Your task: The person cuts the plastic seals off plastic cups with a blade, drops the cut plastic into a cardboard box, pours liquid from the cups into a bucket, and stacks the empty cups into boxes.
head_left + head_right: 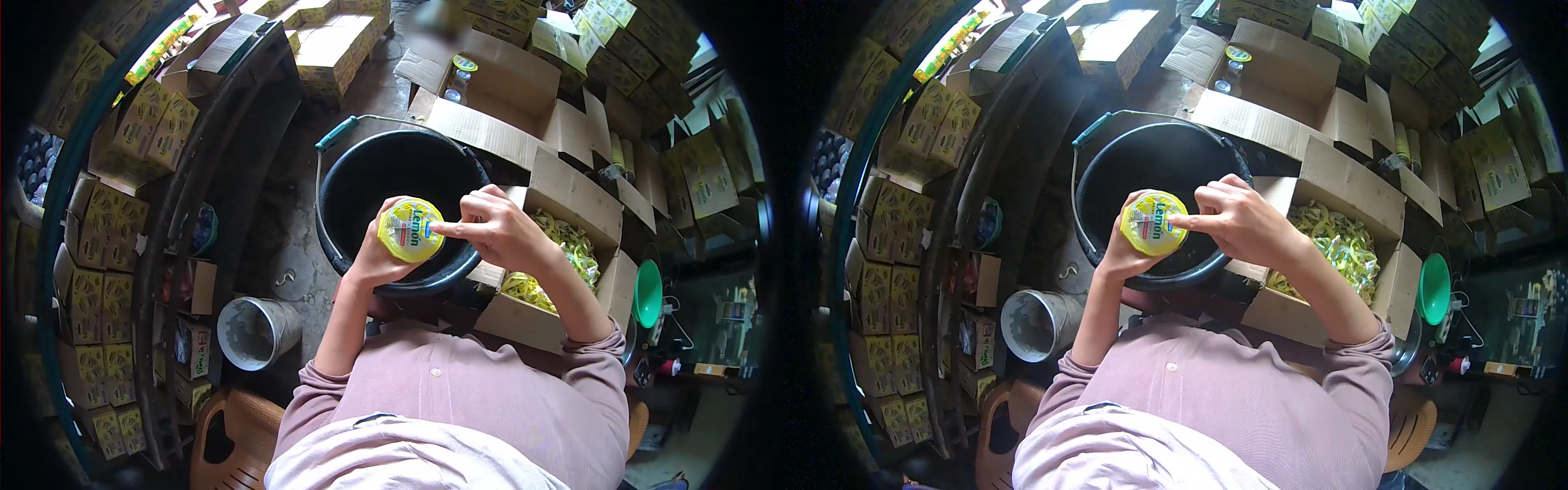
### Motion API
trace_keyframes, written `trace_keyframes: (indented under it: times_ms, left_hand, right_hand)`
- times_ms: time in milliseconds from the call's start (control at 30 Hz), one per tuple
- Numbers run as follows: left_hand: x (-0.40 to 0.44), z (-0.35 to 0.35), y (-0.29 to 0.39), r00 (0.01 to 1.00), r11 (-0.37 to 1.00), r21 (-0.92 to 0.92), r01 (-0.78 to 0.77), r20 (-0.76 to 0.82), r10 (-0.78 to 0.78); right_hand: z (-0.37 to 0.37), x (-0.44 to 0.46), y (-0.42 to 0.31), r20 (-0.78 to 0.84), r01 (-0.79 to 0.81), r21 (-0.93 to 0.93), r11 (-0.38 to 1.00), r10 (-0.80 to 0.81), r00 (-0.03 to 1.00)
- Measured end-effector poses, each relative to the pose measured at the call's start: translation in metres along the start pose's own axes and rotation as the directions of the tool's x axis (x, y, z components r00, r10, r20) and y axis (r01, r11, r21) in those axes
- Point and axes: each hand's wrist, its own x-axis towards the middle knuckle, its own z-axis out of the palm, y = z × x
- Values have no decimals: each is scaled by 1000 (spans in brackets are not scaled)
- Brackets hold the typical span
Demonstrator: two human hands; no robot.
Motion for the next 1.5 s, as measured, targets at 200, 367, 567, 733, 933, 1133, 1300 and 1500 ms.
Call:
trace_keyframes:
  times_ms: [200, 367, 567, 733, 933, 1133, 1300, 1500]
  left_hand:
    - [1, -1, 0, 999, 998, 57, 1, -34, 1]
    - [1, 2, -4, 999, 986, 161, -46, -9, 48]
    - [-1, 4, -3, 997, 992, 126, -27, -69, 36]
    - [-2, 3, -12, 992, 974, 217, -60, -93, 81]
    - [2, 3, -11, 979, 990, 137, 41, -206, -12]
    - [5, 3, -5, 973, 982, 180, 61, -229, -19]
    - [4, 3, -7, 974, 986, 151, 68, -226, -32]
    - [4, 3, -4, 969, 983, 159, 86, -242, -46]
  right_hand:
    - [-9, -15, 10, 35, -30, -49, 998, 31, 999]
    - [-25, -24, 15, 44, -34, -72, 997, 37, 998]
    - [-39, -27, 12, -119, -215, -2, 977, 213, 970]
    - [-10, -7, -17, -340, -425, 158, 891, 454, 824]
    - [26, 13, -49, -387, -470, 155, 869, 491, 781]
    - [37, 16, -51, -350, -482, 137, 866, 497, 794]
    - [37, 18, -53, -348, -480, 113, 870, 487, 801]
    - [35, 18, -54, -305, -477, 87, 874, 480, 823]
